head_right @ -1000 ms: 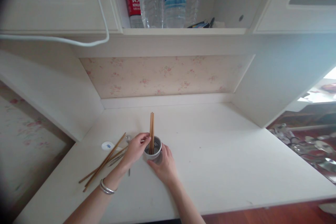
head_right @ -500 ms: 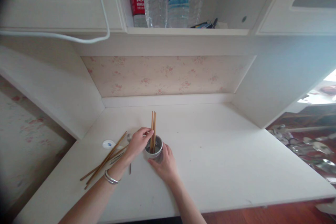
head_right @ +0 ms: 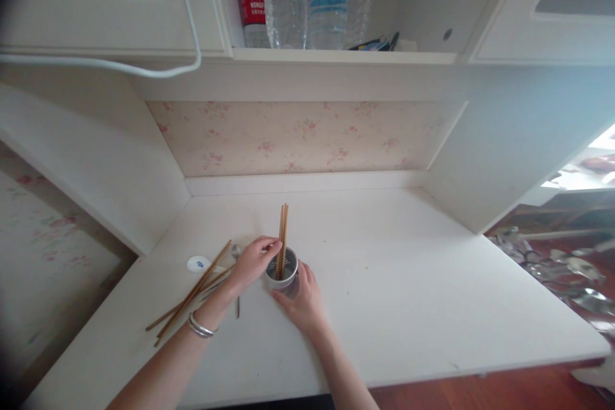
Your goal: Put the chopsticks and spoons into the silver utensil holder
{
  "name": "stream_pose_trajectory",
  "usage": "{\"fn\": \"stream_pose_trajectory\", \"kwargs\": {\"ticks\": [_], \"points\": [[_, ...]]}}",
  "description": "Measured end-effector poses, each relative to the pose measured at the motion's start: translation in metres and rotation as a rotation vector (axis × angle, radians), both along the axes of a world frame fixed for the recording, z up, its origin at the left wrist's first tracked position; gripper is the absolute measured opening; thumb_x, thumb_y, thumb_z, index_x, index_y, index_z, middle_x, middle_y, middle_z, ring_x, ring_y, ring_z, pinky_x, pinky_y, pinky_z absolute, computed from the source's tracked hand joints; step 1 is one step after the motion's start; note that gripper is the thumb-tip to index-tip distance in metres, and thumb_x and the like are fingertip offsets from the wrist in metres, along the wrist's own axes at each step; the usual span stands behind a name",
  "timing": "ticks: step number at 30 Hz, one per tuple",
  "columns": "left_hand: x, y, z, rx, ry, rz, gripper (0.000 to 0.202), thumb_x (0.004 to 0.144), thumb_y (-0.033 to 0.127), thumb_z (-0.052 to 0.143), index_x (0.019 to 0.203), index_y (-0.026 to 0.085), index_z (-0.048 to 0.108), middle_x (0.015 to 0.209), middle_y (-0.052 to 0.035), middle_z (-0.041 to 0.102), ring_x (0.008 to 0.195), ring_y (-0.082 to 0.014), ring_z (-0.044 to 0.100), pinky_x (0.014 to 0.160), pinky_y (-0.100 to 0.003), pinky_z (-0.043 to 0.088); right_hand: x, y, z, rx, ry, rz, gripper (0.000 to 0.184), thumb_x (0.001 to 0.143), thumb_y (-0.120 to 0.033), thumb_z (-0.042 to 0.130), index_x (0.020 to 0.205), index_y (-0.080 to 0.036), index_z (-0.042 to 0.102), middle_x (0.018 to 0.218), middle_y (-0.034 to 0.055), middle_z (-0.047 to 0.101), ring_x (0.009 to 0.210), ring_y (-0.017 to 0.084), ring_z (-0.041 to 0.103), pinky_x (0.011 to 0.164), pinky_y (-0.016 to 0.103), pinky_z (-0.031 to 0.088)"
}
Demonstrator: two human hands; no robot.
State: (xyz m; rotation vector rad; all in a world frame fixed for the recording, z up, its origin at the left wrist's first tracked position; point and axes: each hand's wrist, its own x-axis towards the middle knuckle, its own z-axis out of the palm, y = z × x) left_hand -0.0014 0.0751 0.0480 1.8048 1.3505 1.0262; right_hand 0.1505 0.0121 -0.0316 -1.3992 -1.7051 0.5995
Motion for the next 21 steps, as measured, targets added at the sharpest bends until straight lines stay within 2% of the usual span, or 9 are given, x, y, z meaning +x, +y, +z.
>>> {"fn": "stream_pose_trajectory", "kwargs": {"ticks": [5,10,12,14,17,21], "points": [[-0.012,-0.025,-0.007,-0.087,-0.151,0.067,0.041,0.086,0.048,0.048,0.108,0.017,0.063,0.110,-0.0093,0.066,0.095,-0.0184,0.063,0.086,-0.032,0.049,0.000,0.000,0.000,-0.005,0.016,0.012,0.068,0.068,-0.032,0.073,0.130,-0.027,0.044,0.122,0.0061,0.055,0.114,0.026,0.052,0.095,0.041,0.043],[-0.019,-0.066,-0.030,-0.159,-0.318,0.125,0.045,0.083,0.047,0.055,0.118,0.018,0.054,0.122,-0.0125,0.058,0.106,-0.0203,0.059,0.085,-0.031,0.051,0.001,-0.002,0.002,-0.005,0.031,0.037,0.065,0.070,-0.031,0.071,0.129,-0.026,0.045,0.121,0.0058,0.056,0.113,0.026,0.054,0.095,0.040,0.044],[-0.022,-0.082,-0.040,-0.181,-0.332,0.159,0.041,0.083,0.047,0.055,0.112,0.018,0.055,0.113,-0.0110,0.061,0.099,-0.0194,0.061,0.081,-0.030,0.052,0.000,-0.002,0.003,0.009,0.034,0.037,0.065,0.070,-0.031,0.071,0.130,-0.026,0.045,0.121,0.0065,0.057,0.113,0.026,0.053,0.096,0.040,0.044],[-0.025,-0.097,-0.048,-0.230,-0.317,0.167,0.034,0.084,0.047,0.053,0.101,0.018,0.056,0.095,-0.0065,0.065,0.080,-0.0162,0.063,0.070,-0.027,0.052,0.000,-0.002,0.004,0.012,0.032,0.037,0.066,0.070,-0.032,0.071,0.130,-0.025,0.044,0.122,0.0074,0.056,0.115,0.027,0.052,0.096,0.042,0.043],[-0.030,-0.113,-0.057,-0.341,-0.259,0.062,0.028,0.087,0.046,0.048,0.088,0.019,0.056,0.070,0.0006,0.060,0.054,-0.0115,0.054,0.051,-0.023,0.044,0.000,-0.001,0.004,-0.010,0.019,0.037,0.066,0.070,-0.032,0.070,0.129,-0.023,0.044,0.122,0.0084,0.057,0.114,0.028,0.053,0.096,0.043,0.043],[-0.036,-0.122,-0.059,-0.284,-0.169,-0.022,0.024,0.087,0.040,0.048,0.080,0.019,0.059,0.066,0.0005,0.060,0.061,-0.0131,0.054,0.057,-0.023,0.040,0.001,-0.001,0.001,-0.029,-0.011,0.009,0.073,0.066,-0.035,0.073,0.131,-0.023,0.042,0.125,0.0084,0.054,0.118,0.029,0.050,0.098,0.045,0.042]]}}
